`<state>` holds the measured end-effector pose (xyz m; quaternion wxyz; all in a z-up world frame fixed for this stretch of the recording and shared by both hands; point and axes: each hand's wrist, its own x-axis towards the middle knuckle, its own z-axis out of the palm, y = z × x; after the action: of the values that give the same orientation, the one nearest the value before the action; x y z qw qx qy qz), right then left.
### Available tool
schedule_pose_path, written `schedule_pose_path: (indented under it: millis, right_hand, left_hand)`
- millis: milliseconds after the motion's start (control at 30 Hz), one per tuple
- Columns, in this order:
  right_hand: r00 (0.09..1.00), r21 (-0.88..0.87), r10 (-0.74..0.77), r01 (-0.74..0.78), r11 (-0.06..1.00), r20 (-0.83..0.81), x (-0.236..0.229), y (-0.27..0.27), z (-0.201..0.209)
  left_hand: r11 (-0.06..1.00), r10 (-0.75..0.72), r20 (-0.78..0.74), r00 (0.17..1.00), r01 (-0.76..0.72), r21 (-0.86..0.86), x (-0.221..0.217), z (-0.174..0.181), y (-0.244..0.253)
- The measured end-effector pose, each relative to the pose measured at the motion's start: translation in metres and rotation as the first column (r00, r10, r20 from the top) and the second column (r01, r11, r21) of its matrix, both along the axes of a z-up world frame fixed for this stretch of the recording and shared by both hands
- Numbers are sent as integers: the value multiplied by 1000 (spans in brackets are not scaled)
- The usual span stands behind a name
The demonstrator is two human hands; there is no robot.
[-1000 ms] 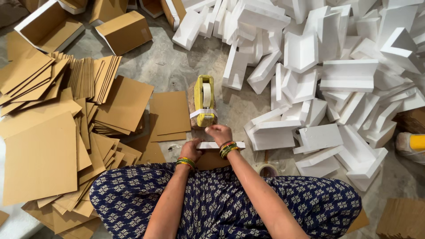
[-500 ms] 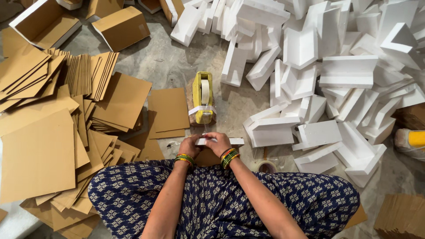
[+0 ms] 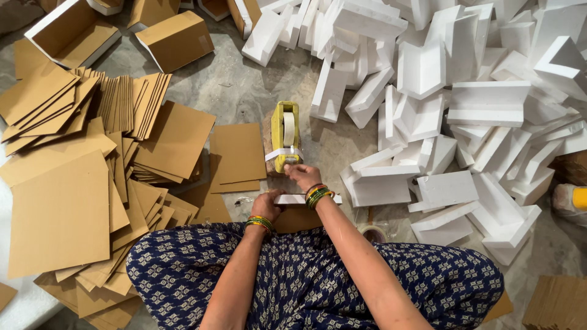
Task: The person sits on the floor and assembles small boxes by inserting white foam inserts into brown cardboard frames. They use a tape dispenser to apply tape to secure the foam to the cardboard, then place the completed units aside.
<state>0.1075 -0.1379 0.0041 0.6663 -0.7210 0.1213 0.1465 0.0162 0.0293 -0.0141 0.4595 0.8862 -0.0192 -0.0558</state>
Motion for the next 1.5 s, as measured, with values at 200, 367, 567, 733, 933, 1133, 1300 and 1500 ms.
schedule_pose_path:
  millis: [200,367,567,733,933,1133,1300,1500]
  right_hand:
    - [988,6,-11,12,1000,-152,4,11,16]
    - [987,123,-24,44,991,-157,4,5,17]
    - [983,30,23,-18,999,-182,10,0,-5]
    - [980,-131,111,-133,982,-166,27,-11,-13]
    - [971,-128,159,-183,975,-178,25,-8,-13]
    - [967,-8,93,-97,995,-236,25,0,-16]
    - [952,-167,110,-163,972,-287,-6,-7,-36]
    - [942,-33,157,-175,984,-296,-20,-17,-47]
  left_hand:
    - [1000,-18,-2,1000,18,-7,0,0,3]
    - [999,-47,31,998,46,9,9,-9,2]
    - [999,-35,65,997,36,-10,0,-12,1]
    - [997,-48,-11,999,48,59,4,-9,0]
    - [998,-7,81,997,1,69,0,-4,-4]
    - [996,46,138,989,-35,-81,-12,11,-6]
    - [997,82,162,983,-79,-21,-35,-5,-16]
    - [986,162,275,948,-145,-81,-49,-16,-15]
